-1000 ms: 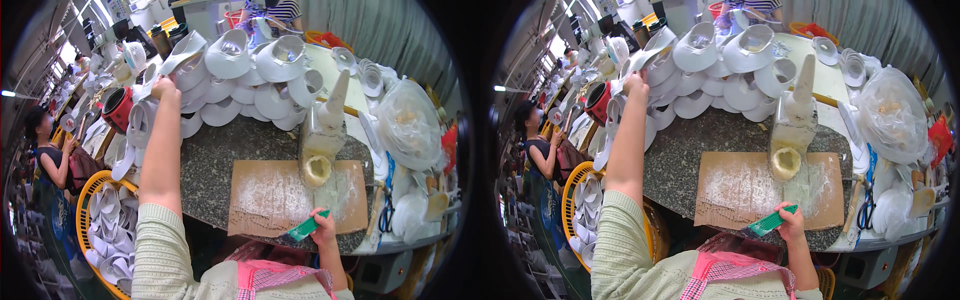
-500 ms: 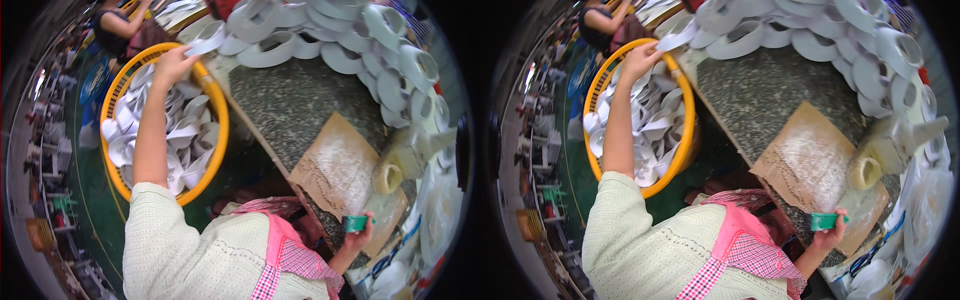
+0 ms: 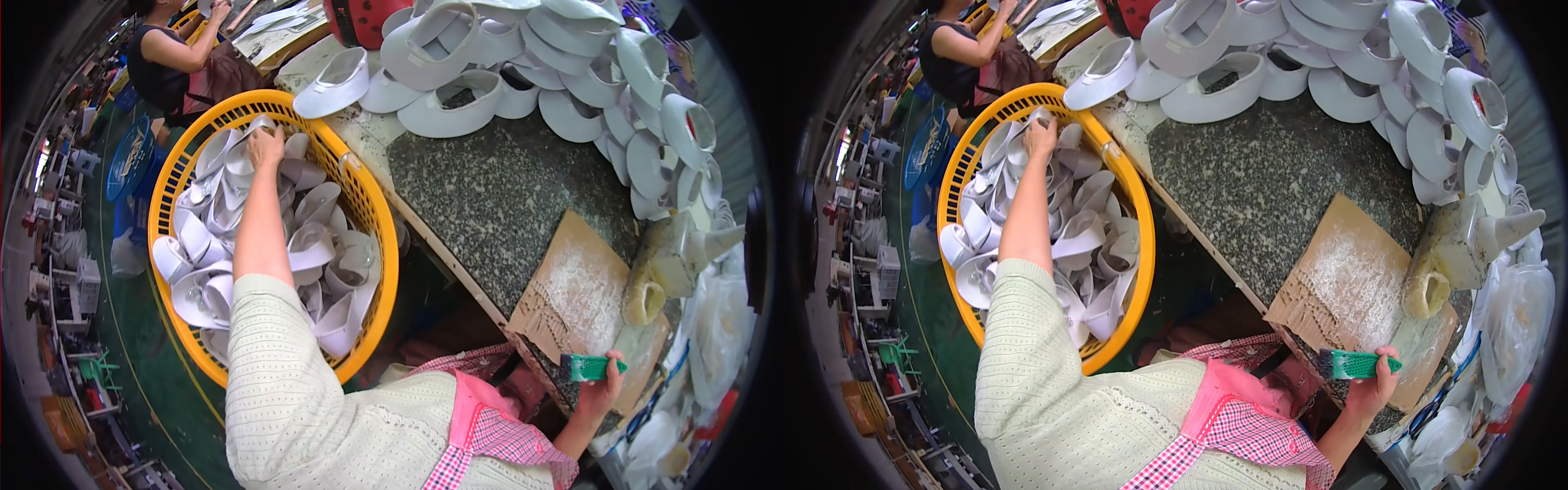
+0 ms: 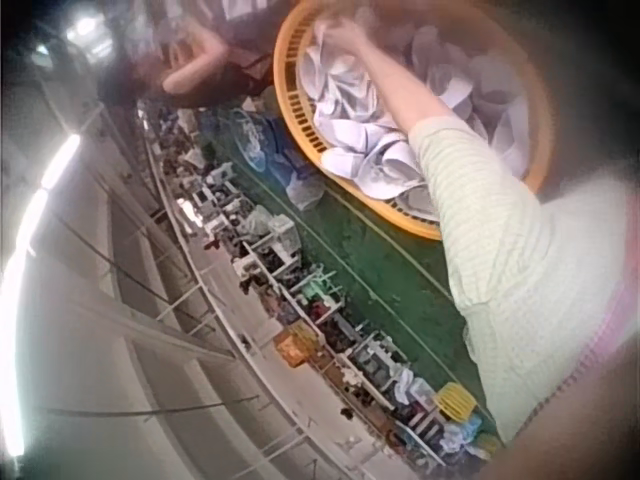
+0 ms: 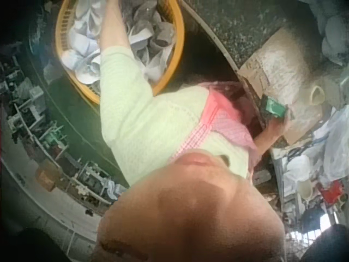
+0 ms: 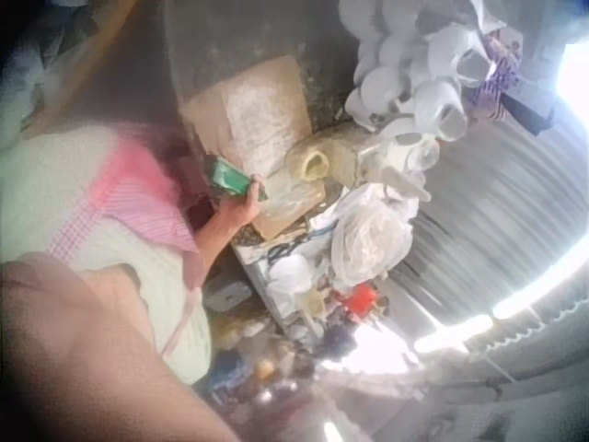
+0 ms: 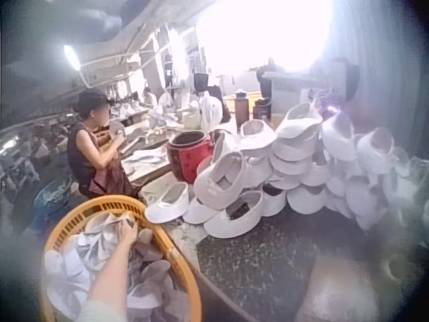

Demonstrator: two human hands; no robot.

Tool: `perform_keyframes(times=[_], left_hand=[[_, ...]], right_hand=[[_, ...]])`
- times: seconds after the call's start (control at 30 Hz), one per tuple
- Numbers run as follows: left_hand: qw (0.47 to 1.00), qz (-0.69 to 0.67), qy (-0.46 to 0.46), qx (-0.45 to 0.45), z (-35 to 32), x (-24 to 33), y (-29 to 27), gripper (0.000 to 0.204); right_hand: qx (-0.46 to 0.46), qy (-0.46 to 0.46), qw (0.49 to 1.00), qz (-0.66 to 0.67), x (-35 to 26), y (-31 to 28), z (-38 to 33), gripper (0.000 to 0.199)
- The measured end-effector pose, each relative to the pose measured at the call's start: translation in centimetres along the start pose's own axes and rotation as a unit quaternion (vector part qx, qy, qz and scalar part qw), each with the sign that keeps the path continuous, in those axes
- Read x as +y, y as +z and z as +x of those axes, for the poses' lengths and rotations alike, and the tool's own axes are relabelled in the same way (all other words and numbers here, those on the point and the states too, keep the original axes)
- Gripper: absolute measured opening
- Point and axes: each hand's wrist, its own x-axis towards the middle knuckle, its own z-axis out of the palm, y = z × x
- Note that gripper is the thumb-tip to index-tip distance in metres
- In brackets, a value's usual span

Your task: Applying glue to the inner heel area of shoe components using a green brush.

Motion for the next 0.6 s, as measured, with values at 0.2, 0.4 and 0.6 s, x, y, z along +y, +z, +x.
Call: perform_keyframes(times=[0.2,0.4,0.6], left_hand=[[0.992,0.078,-0.06,-0.076,-3.3,-0.7,1.8,0.1],[0.978,0.142,0.016,-0.151,-3.5,-2.8,-2.3,0.085],[0.869,0.133,0.117,-0.463,-9.4,2.5,-10.5,0.086]], right_hand=[[0.008,0.007,0.999,-0.045,0.5,0.2,0.5,0.016],[-0.022,0.034,0.997,-0.063,1.0,3.6,1.7,0.014],[-0.036,0.034,0.996,-0.067,1.6,1.1,2.0,0.016]])
